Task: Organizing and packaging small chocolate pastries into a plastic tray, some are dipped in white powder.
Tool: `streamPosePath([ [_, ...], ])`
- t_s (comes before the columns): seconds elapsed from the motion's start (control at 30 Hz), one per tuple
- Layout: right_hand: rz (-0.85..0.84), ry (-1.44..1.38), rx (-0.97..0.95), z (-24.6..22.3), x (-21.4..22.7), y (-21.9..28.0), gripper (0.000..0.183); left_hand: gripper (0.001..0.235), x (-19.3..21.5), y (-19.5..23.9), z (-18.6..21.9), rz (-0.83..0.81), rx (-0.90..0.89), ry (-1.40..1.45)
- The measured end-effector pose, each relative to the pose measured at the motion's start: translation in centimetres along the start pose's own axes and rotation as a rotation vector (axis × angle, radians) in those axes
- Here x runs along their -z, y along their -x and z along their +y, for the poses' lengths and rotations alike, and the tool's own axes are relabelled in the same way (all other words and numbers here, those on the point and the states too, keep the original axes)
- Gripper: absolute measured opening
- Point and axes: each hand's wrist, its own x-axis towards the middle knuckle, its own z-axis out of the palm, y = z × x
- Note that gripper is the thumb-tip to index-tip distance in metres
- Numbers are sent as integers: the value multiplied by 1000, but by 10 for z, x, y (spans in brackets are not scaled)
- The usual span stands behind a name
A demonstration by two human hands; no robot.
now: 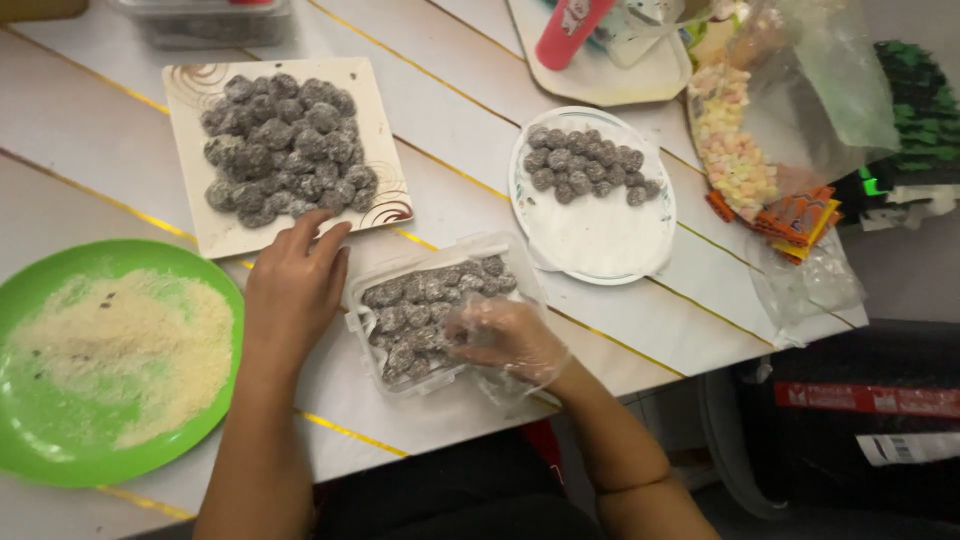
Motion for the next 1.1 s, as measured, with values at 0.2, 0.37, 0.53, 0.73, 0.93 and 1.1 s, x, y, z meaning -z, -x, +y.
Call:
streamPosePath([
  [0.2,-35,181,-63,8,-4,4,26,26,11,-2,1,-17,-28,39],
  [0.37,-150,197,22,-2,14,-5,10,24,15,-3,6,-42,-22,62],
  [0.53,-129,191,16,1,9,-6,16,24,11,0,4,-54,-12,11],
  [0.73,-215,165,-18,0,21,-12,23,21,12,0,4,-58,-15,9],
  [0.93,260,-300,-724,67,108,-23,31,21,14,-1,2,-42,-21,53],
  [1.1,514,255,-164,200,191,-32,27,24,9,1,0,-40,-12,40],
])
